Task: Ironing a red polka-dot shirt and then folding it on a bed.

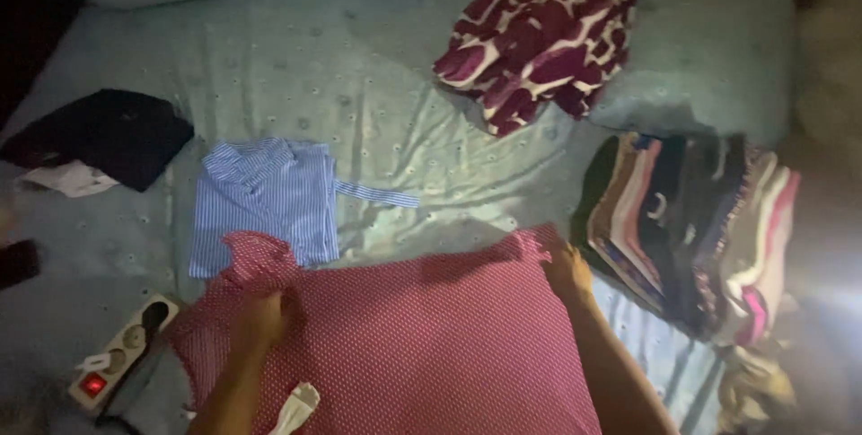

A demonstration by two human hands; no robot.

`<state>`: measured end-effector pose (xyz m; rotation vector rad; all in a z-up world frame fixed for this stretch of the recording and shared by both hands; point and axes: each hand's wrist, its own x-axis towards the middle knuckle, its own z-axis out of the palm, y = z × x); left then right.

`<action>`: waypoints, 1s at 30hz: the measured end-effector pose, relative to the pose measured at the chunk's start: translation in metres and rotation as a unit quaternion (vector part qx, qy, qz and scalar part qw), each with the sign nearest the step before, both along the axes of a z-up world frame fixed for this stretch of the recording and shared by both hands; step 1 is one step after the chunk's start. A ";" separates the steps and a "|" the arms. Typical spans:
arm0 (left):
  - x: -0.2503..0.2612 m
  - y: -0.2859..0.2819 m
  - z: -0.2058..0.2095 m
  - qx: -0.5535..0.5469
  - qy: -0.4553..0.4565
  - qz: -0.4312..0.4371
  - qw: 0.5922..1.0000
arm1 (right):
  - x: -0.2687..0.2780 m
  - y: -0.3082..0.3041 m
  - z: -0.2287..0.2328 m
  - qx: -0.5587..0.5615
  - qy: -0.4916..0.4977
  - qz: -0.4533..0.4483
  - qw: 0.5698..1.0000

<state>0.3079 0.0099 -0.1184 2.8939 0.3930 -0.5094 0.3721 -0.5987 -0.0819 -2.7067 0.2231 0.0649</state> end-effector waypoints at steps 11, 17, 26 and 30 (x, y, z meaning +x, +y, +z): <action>0.024 0.069 -0.042 0.034 -0.268 0.114 0.956 | 0.043 -0.008 -0.084 -0.027 0.078 -0.193 0.978; 0.038 0.054 -0.034 0.074 -0.229 0.107 0.965 | 0.036 0.035 -0.030 -0.118 0.094 -0.200 0.968; 0.041 0.044 -0.007 -0.071 -0.282 0.124 0.949 | 0.032 0.029 -0.022 -0.011 0.071 -0.278 0.958; 0.028 0.033 0.019 -0.164 -0.342 0.129 0.916 | 0.024 0.009 -0.024 0.079 0.033 -0.222 0.971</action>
